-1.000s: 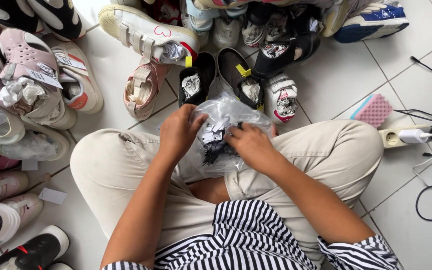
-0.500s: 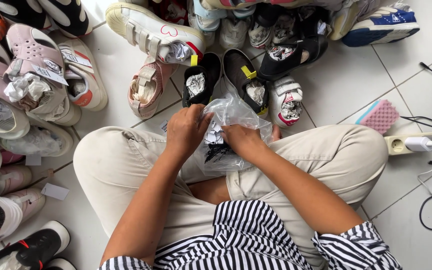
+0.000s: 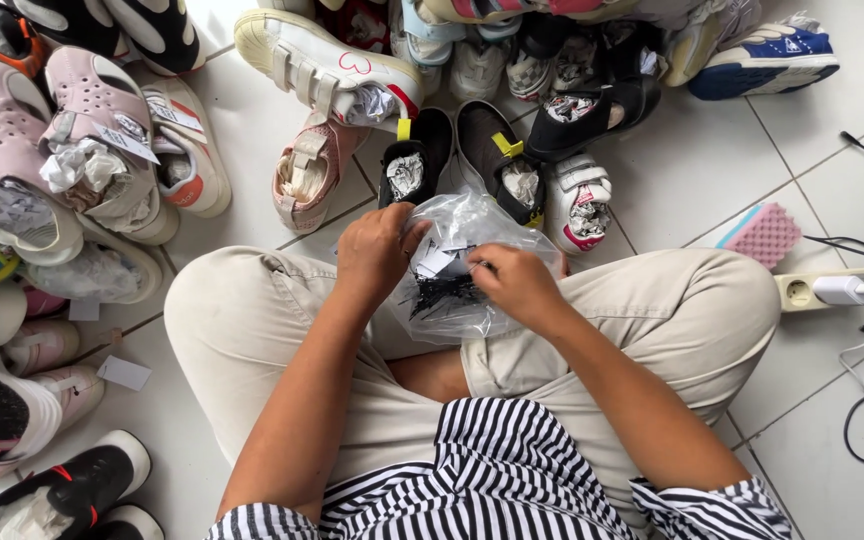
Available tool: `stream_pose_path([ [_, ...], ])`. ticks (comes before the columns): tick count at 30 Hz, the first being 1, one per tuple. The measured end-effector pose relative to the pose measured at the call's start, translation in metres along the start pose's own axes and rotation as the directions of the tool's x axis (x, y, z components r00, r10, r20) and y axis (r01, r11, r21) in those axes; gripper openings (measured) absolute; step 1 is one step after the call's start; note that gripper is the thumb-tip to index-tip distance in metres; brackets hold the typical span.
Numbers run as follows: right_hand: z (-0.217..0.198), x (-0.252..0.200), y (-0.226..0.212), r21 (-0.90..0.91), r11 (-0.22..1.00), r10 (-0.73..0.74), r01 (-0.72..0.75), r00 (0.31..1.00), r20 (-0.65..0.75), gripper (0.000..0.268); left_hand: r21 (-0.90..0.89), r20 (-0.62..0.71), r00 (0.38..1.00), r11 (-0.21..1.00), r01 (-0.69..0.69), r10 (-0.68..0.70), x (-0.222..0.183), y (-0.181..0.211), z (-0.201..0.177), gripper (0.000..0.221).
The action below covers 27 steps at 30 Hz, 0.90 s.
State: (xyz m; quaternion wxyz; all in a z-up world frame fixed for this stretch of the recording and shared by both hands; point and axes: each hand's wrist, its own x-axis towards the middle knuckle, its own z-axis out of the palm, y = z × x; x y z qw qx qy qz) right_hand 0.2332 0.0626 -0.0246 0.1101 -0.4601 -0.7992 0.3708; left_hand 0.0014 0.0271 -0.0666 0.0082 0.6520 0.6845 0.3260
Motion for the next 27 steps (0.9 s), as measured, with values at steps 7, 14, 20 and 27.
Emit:
stream_pose_path([
  [7, -0.013, 0.011, 0.027, 0.508, 0.849, 0.155, -0.146, 0.988, 0.024, 0.018, -0.156, 0.057, 0.998, 0.987, 0.036, -0.028, 0.011, 0.022, -0.031, 0.041],
  [14, -0.012, 0.004, 0.001, 0.387, 0.922, 0.051, 0.005, 0.99, -0.133, 0.012, -0.131, -0.017, 0.975, 0.966, -0.224, 0.223, -0.001, 0.033, -0.029, 0.038],
  [20, -0.009, 0.005, 0.003, 0.506, 0.861, 0.043, 0.047, 0.985, -0.165, 0.012, -0.224, 0.049, 0.984, 0.962, -0.159, 0.174, -0.005, 0.036, -0.024, 0.057],
  [27, -0.027, 0.005, -0.017, 0.517, 0.853, -0.03, 0.068, 0.996, -0.081, 0.013, -0.248, -0.025, 0.982, 0.95, -0.187, 0.187, -0.007, 0.036, -0.007, 0.021],
])
